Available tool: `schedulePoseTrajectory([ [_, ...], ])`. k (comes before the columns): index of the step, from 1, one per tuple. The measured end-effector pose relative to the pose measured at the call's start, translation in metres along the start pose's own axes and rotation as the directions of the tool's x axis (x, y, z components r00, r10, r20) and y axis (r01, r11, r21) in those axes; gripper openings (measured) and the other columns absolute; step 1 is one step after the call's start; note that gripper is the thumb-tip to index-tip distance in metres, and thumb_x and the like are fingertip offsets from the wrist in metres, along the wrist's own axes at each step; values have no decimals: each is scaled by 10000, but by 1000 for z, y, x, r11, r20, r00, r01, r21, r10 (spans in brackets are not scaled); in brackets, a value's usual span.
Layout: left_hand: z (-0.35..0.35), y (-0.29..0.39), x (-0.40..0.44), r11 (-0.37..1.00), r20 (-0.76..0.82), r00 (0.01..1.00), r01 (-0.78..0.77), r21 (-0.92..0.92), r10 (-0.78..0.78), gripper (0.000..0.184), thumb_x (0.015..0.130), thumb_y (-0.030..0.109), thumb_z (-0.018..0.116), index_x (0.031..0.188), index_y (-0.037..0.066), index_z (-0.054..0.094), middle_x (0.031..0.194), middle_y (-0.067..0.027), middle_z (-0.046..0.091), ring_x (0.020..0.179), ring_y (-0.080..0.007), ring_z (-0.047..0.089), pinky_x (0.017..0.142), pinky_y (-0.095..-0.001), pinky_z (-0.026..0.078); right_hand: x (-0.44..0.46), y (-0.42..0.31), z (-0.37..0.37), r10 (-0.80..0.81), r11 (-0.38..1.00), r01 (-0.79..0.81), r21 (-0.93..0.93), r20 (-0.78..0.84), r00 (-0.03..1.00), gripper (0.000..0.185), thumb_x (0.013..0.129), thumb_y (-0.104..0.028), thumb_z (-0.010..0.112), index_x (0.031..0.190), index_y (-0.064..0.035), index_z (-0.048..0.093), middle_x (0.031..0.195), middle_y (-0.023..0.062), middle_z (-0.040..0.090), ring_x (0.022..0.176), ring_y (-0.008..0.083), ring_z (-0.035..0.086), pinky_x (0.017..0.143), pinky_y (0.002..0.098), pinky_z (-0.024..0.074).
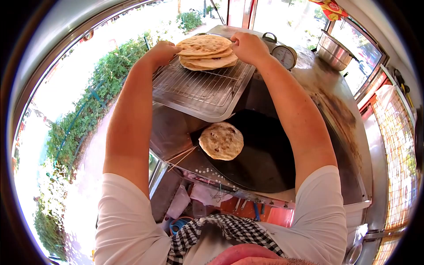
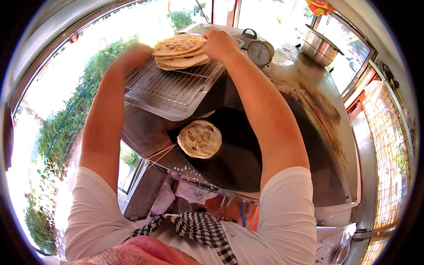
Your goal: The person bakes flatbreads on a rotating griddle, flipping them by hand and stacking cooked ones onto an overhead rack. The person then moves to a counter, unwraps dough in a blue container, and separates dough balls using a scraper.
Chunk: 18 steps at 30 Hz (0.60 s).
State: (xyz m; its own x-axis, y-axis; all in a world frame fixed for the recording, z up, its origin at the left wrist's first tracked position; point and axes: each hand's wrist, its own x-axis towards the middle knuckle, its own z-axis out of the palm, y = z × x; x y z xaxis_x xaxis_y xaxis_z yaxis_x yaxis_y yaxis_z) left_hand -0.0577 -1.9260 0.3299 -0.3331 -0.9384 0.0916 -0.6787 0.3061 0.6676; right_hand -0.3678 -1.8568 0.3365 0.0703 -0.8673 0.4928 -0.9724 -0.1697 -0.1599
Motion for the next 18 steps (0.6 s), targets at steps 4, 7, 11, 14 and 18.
schedulePoseTrajectory([
  [4, 14, -6, 14, 989, -49, 999, -6, -149, -1, 322, 967, 327, 727, 1063, 19, 723, 839, -48, 650, 769, -144, 592, 654, -320, 509, 3, 13, 3, 105, 994, -103, -30, 71, 992, 389, 934, -311, 661, 1251, -87, 688, 1174, 107, 749, 1109, 289, 707, 968, 428, 543],
  [7, 14, -4, 25, 990, -16, 998, 63, -123, -66, 314, 963, 331, 746, 1079, 41, 716, 872, -39, 657, 772, -126, 593, 660, -306, 510, 2, 17, 4, 142, 988, -148, 45, 123, 982, 365, 927, -271, 628, 1240, -96, 692, 1218, 131, 737, 1153, 311, 691, 995, 451, 528],
  [11, 12, 3, 13, 990, 23, 999, -45, -133, 48, 411, 942, 372, 781, 1139, 19, 706, 928, -58, 678, 806, -124, 632, 729, -282, 541, 5, 20, 13, 140, 985, -150, 83, 120, 983, 340, 918, -235, 621, 1220, -100, 702, 1199, 148, 738, 1134, 318, 695, 976, 443, 531],
  [14, 15, 30, -19, 969, -11, 1000, -10, -248, 8, 482, 935, 396, 792, 1170, -15, 700, 968, -81, 702, 869, -144, 673, 792, -289, 567, 6, 20, 13, 155, 977, -169, 130, 116, 981, 325, 914, -233, 649, 1193, -79, 708, 1130, 142, 751, 1053, 288, 716, 920, 409, 550],
  [18, 13, 39, -34, 958, 34, 999, -29, -287, 40, 556, 924, 428, 798, 1207, -39, 692, 1017, -99, 723, 945, -162, 696, 855, -305, 578, 3, 24, 7, 216, 930, -232, 286, 86, 973, 288, 917, -198, 654, 1160, -58, 721, 1067, 114, 767, 973, 237, 718, 864, 379, 556],
])
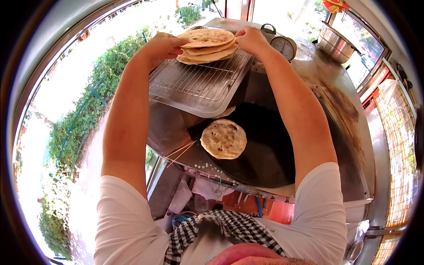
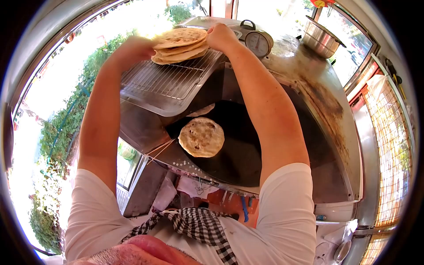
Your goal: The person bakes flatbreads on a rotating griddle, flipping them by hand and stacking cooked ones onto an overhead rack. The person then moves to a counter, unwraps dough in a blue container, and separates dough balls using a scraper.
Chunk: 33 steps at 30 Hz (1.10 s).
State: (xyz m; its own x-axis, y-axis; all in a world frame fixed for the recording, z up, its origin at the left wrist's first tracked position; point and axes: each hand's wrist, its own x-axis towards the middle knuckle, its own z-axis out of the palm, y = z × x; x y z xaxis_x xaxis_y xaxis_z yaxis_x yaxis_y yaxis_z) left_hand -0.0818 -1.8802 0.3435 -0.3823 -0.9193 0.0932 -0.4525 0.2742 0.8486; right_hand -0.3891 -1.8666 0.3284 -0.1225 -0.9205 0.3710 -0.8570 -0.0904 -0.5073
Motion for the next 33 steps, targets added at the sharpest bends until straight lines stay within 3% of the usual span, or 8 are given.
schedulePoseTrajectory([
  [6, 9, 9, -26, 1000, 40, 999, -13, -6, 13, 592, 937, 502, 754, 1212, -21, 709, 1032, -80, 724, 895, -145, 689, 847, -299, 573, 11, 19, 1, 86, 976, -92, 199, 36, 996, 309, 902, -214, 611, 1151, -84, 739, 1157, 168, 756, 1097, 315, 718, 968, 417, 547],
  [15, -3, -37, 3, 920, -95, 984, -103, 379, 149, 555, 927, 502, 733, 1127, -14, 784, 787, -109, 691, 767, -176, 636, 749, -352, 516, -5, 16, -6, 28, 992, -33, -123, -43, 999, 374, 893, -232, 611, 1231, -123, 729, 1263, 156, 733, 1192, 332, 691, 1018, 450, 532],
  [21, 1, -28, -7, 921, -14, 978, -192, 339, 210, 581, 920, 516, 737, 1156, -13, 778, 875, -133, 731, 846, -207, 676, 791, -384, 530, -12, 13, 4, -94, 991, 90, -95, -32, 995, 356, 929, -287, 658, 1173, -39, 731, 1092, 164, 767, 1007, 290, 733, 904, 394, 552],
  [24, 1, -13, -22, 921, -41, 997, -38, 388, 58, 614, 920, 534, 730, 1188, -18, 761, 992, -153, 763, 894, -225, 696, 850, -371, 534, -16, 18, -1, -137, 987, 136, -87, -16, 990, 385, 903, -290, 601, 1229, -125, 726, 1201, 160, 751, 1148, 351, 702, 1008, 447, 532],
  [27, 6, -10, -48, 899, -257, 941, -92, 429, 219, 477, 1001, 438, 632, 1290, 70, 728, 1113, -118, 757, 948, -212, 698, 905, -368, 556, -47, 4, -20, -135, 990, 129, -58, -126, 983, 357, 950, -266, 706, 1217, -29, 709, 1064, 127, 775, 988, 214, 732, 899, 365, 551],
  [29, 5, 14, -84, 938, -299, 934, -88, 336, 195, 419, 1030, 366, 626, 1309, 69, 725, 1191, -131, 752, 1007, -216, 708, 952, -364, 543, -61, -17, -55, -232, 973, 211, -97, -384, 894, 246, 931, -207, 689, 1080, -14, 722, 1009, 195, 764, 904, 337, 741, 814, 427, 571],
  [31, 27, 36, -158, 855, -532, 670, -412, 313, 518, 336, 1001, 187, 676, 1261, -24, 703, 1137, -121, 747, 1017, -179, 671, 913, -320, 524, -109, -5, -61, -230, 944, 304, 126, -407, 884, 230, 935, -179, 707, 1081, -3, 722, 954, 154, 765, 850, 251, 738, 791, 374, 569],
  [33, 35, 15, -169, 844, -497, 686, -479, 241, 531, 334, 1038, 199, 624, 1313, 33, 716, 1202, -155, 749, 1032, -219, 714, 965, -342, 539, -160, 10, -64, -225, 939, 326, 110, -520, 824, 225, 945, -155, 727, 1099, 10, 714, 923, 104, 754, 828, 171, 708, 769, 322, 555],
])
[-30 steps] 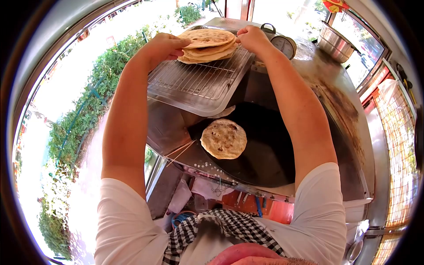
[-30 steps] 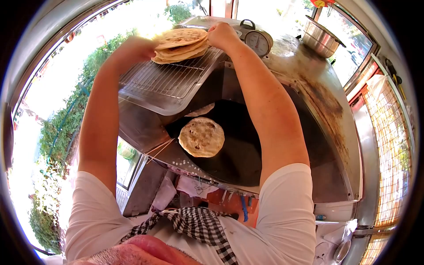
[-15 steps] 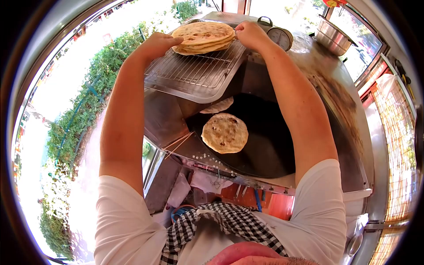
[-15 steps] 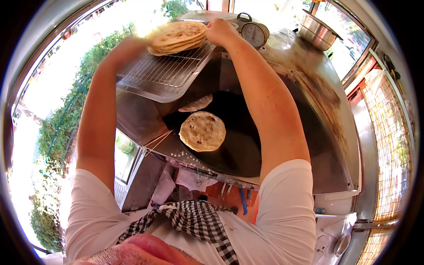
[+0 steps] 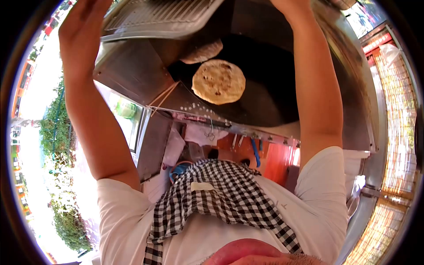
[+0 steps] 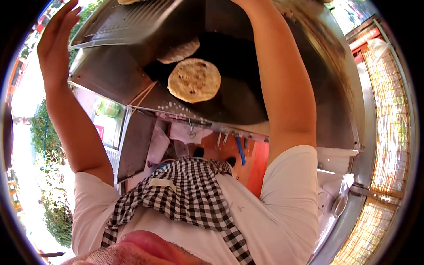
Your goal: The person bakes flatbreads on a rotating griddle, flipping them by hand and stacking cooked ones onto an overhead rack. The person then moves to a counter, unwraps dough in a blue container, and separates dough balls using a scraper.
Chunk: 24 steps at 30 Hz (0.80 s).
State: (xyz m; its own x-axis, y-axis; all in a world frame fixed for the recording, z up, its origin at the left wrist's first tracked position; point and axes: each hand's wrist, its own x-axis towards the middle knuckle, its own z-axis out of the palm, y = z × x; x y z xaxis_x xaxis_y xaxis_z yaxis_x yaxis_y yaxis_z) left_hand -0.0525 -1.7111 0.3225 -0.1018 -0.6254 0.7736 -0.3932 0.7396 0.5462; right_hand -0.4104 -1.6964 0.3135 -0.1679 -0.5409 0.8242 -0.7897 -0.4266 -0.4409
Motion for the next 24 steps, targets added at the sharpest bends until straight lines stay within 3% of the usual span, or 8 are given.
schedulePoseTrajectory([
  [3, 3, 10, -67, 974, -204, 976, -118, -194, 77, 248, 1002, -5, 622, 1224, -54, 718, 1164, -174, 751, 998, -206, 717, 909, -313, 562, -68, 29, -42, 164, 933, -151, 327, -13, 986, 241, 984, -199, 740, 1193, -81, 717, 997, 86, 749, 891, 157, 688, 867, 292, 552],
  [4, 9, 10, -89, 956, -263, 960, -161, -244, 94, 229, 973, -63, 642, 1186, -71, 723, 1104, -178, 761, 942, -186, 721, 861, -294, 583, -85, 23, -50, 242, 938, -232, 257, -9, 970, 262, 987, -208, 726, 1206, -63, 712, 1023, 87, 759, 918, 159, 697, 868, 300, 546],
  [6, 20, 5, -131, 946, -80, 986, -160, -282, 143, 168, 962, -24, 676, 1113, -65, 736, 1108, -162, 753, 921, -202, 715, 841, -324, 583, -115, 5, -67, 391, 915, -386, 117, -20, 920, 309, 995, -226, 700, 1232, -28, 703, 1073, 88, 779, 973, 162, 715, 872, 317, 535],
  [8, 44, -6, -168, 985, 93, 987, -121, -126, 133, 159, 940, 4, 713, 1090, -37, 742, 1091, -151, 744, 930, -230, 714, 831, -345, 577, -155, 5, -80, 548, 824, -535, 186, -20, 836, 275, 995, -190, 714, 1211, -21, 701, 1052, 83, 766, 989, 147, 713, 919, 293, 531],
  [10, 70, -4, -199, 983, 278, 954, 144, -111, -108, 163, 923, 17, 726, 1083, -11, 739, 1061, -152, 742, 957, -256, 717, 834, -358, 571, -195, 6, -93, 650, 739, -633, 228, 1, 760, 253, 999, -152, 713, 1199, 2, 693, 1044, 93, 757, 1003, 151, 712, 942, 281, 530],
  [12, 93, -12, -223, 983, 389, 908, 182, -36, -154, 203, 895, 49, 743, 1093, 5, 743, 1077, -164, 737, 991, -300, 719, 858, -388, 571, -229, 5, -108, 698, 693, -690, 211, 47, 715, 252, 1004, -135, 707, 1204, 17, 684, 1049, 106, 755, 1010, 163, 713, 942, 282, 534],
  [16, 128, -24, -251, 997, 469, 880, 67, 36, -76, 283, 844, 145, 765, 1102, 33, 738, 1088, -183, 727, 1022, -396, 688, 895, -470, 556, -291, 18, -135, 736, 644, -737, 206, 97, 670, 248, 1005, -120, 707, 1211, 15, 680, 1049, 94, 743, 990, 155, 713, 922, 278, 546],
  [24, 171, -20, -278, 981, 621, 775, -5, 193, -119, 378, 812, 202, 801, 1155, 68, 716, 1173, -128, 711, 1142, -347, 646, 1059, -489, 457, -328, 12, -191, 786, 599, -785, 160, 73, 614, 195, 1007, -81, 678, 1175, 19, 678, 1013, 74, 720, 951, 142, 705, 860, 267, 536],
])
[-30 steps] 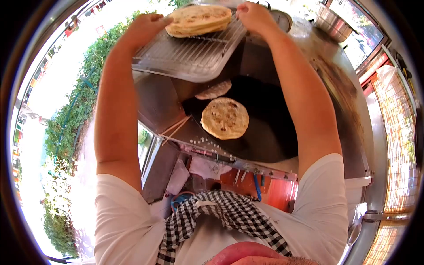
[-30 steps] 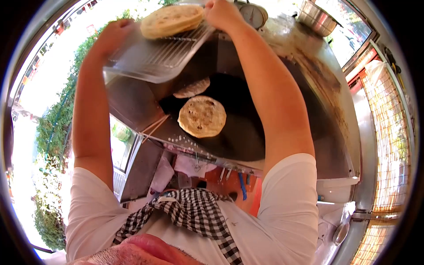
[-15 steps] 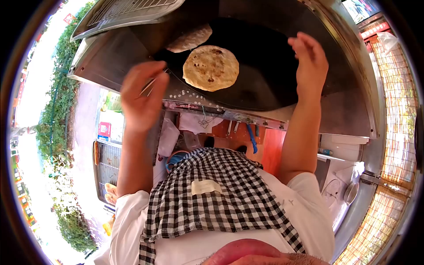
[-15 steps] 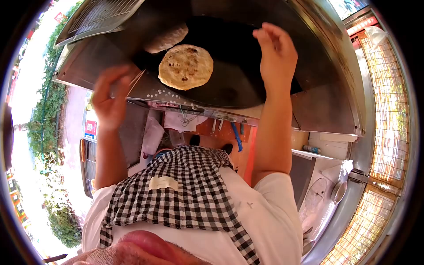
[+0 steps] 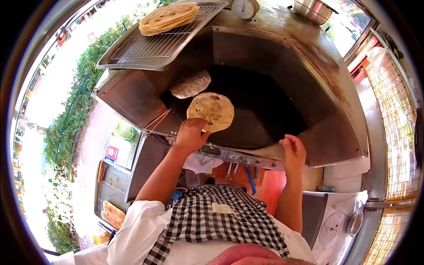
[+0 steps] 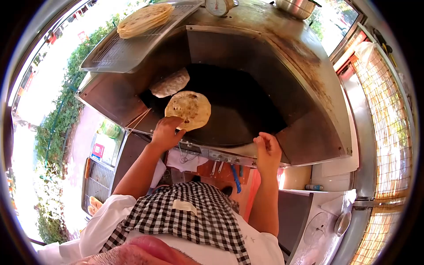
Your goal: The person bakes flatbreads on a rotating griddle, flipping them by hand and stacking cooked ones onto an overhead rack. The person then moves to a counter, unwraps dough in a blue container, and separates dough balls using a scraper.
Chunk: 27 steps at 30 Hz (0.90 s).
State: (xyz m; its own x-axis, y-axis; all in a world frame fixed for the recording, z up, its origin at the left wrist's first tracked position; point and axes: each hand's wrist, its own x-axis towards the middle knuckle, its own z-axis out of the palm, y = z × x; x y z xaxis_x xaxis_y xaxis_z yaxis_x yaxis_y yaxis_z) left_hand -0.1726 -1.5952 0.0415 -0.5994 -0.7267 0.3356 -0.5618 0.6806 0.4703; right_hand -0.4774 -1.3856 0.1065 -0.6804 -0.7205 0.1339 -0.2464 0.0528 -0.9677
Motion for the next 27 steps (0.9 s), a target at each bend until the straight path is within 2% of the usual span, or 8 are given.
schedulePoseTrajectory([
  [6, 8, 21, -10, 980, 41, 999, -42, 197, 35, 400, 783, 248, 832, 1142, 106, 727, 1131, -69, 692, 1206, -284, 599, 1200, -531, 322, -18, 3, -30, 5, 998, -6, -64, -9, 1000, 189, 1017, -93, 672, 1167, 21, 681, 1015, 65, 721, 946, 138, 706, 852, 266, 536],
  [14, 8, 28, -19, 955, 84, 989, -139, 261, 121, 440, 697, 238, 854, 1106, 127, 735, 1094, -25, 676, 1150, -241, 602, 1114, -486, 366, -23, 9, -29, 65, 997, -64, -42, 24, 998, 190, 1021, -111, 673, 1168, 9, 690, 1000, 76, 738, 951, 138, 708, 851, 266, 535],
  [17, 13, 33, -16, 953, -8, 985, -168, 251, 175, 430, 699, 235, 847, 1099, 136, 725, 1107, -19, 669, 1144, -237, 600, 1091, -477, 368, -20, 15, -25, 57, 998, -56, -24, 46, 997, 189, 1017, -110, 677, 1166, 7, 692, 991, 77, 740, 949, 137, 707, 848, 265, 535],
  [20, 19, 35, -13, 955, 76, 985, -167, 245, 153, 436, 710, 245, 841, 1115, 144, 713, 1122, -26, 659, 1139, -235, 597, 1087, -476, 369, -20, 18, -20, 56, 998, -56, -2, 53, 997, 186, 1016, -108, 678, 1161, 7, 692, 987, 76, 741, 943, 137, 707, 845, 266, 535],
  [26, 21, 38, -13, 919, 113, 957, -287, 269, 266, 203, 688, 164, 798, 875, 139, 723, 935, -7, 674, 1035, -232, 628, 1012, -477, 401, -23, 17, -16, 82, 996, -80, -40, 42, 996, 188, 1019, -105, 673, 1168, 10, 684, 996, 76, 738, 934, 139, 707, 846, 268, 538],
  [27, 16, 43, -10, 922, 33, 949, -314, 225, 315, 114, 686, 118, 772, 775, 126, 700, 869, -18, 674, 959, -241, 642, 970, -459, 433, -24, 17, -15, 81, 996, -79, -53, 39, 996, 189, 1020, -104, 672, 1170, 11, 682, 1000, 77, 737, 934, 140, 707, 847, 267, 539],
])
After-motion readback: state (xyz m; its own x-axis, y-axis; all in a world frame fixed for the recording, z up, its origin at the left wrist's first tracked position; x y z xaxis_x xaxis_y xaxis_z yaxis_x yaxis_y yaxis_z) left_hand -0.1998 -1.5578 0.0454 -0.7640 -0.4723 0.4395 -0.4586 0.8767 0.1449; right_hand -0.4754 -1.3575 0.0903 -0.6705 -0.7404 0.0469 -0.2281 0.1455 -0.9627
